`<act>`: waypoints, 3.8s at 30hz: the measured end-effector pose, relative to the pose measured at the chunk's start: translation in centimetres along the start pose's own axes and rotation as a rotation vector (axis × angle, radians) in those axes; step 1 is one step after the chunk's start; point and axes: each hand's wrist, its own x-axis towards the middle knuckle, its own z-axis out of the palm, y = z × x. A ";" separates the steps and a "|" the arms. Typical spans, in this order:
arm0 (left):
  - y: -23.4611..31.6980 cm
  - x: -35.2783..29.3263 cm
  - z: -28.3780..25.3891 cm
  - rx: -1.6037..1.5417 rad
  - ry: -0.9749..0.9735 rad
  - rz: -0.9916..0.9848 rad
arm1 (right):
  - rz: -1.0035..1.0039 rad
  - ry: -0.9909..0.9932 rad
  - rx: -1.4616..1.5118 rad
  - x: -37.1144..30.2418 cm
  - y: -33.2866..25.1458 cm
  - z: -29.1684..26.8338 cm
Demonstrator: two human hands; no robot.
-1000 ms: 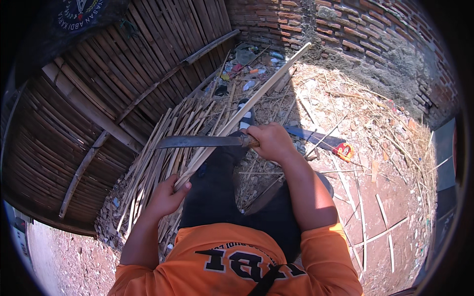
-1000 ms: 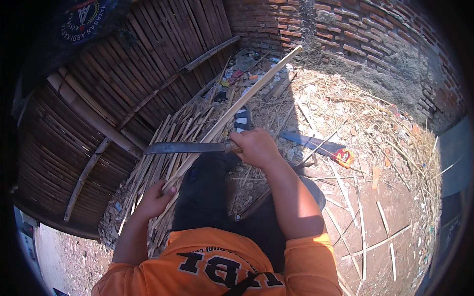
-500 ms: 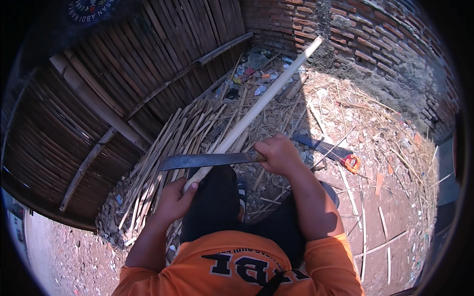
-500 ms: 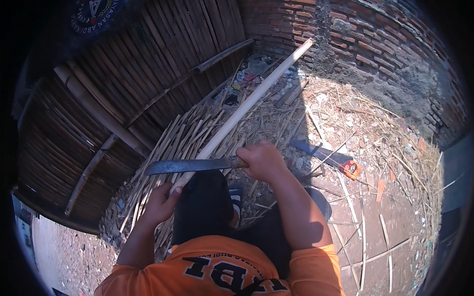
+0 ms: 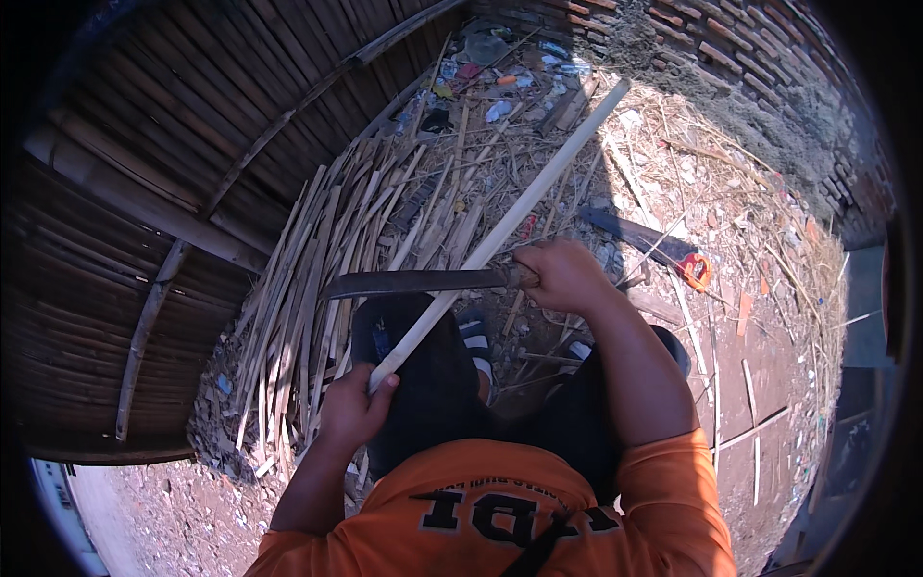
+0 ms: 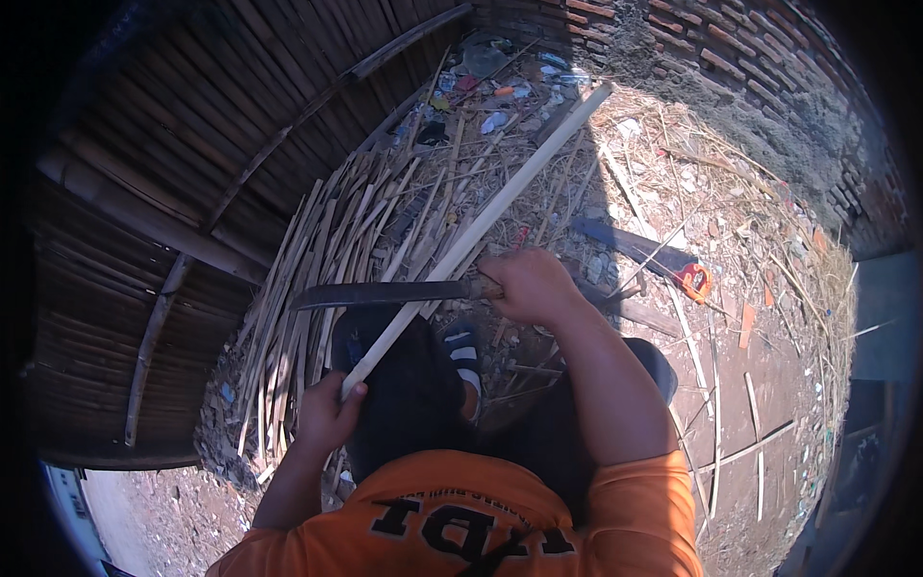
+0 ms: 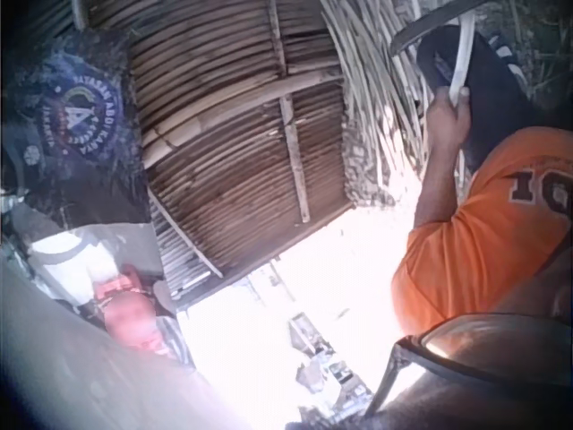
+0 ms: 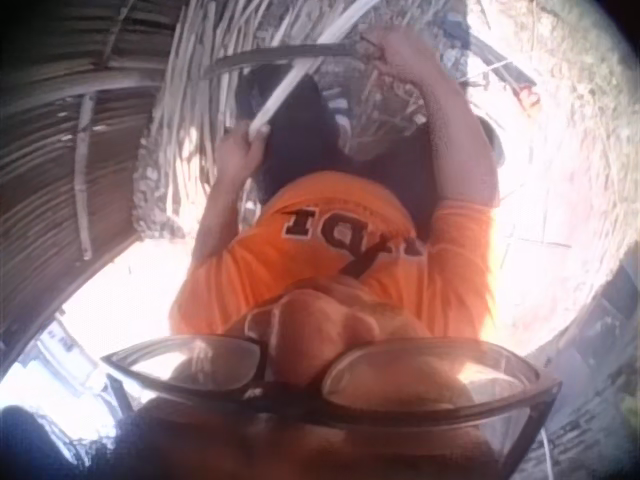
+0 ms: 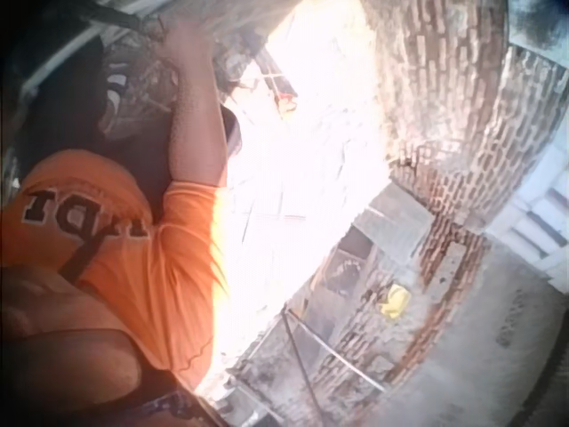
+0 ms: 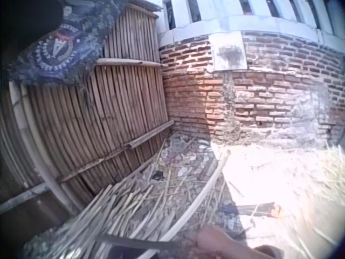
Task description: The person shaves and scrapes long strips of bamboo using a knife, occasionally using a hammer to tap the knife along the wood.
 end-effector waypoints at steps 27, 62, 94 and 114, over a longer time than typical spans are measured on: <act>-3.4 -0.9 1.5 -0.089 -0.107 -0.028 | -0.188 -0.098 -0.107 0.4 -1.4 1.7; -4.5 -0.4 2.9 -0.211 0.051 -0.007 | 0.335 0.256 0.152 1.8 5.1 0.4; -4.3 0.3 2.0 -0.279 -0.073 -0.058 | 0.167 0.064 0.003 1.0 2.0 0.6; -3.8 -0.1 1.9 -0.230 -0.058 -0.035 | -0.105 -0.196 -0.191 0.2 -2.7 0.9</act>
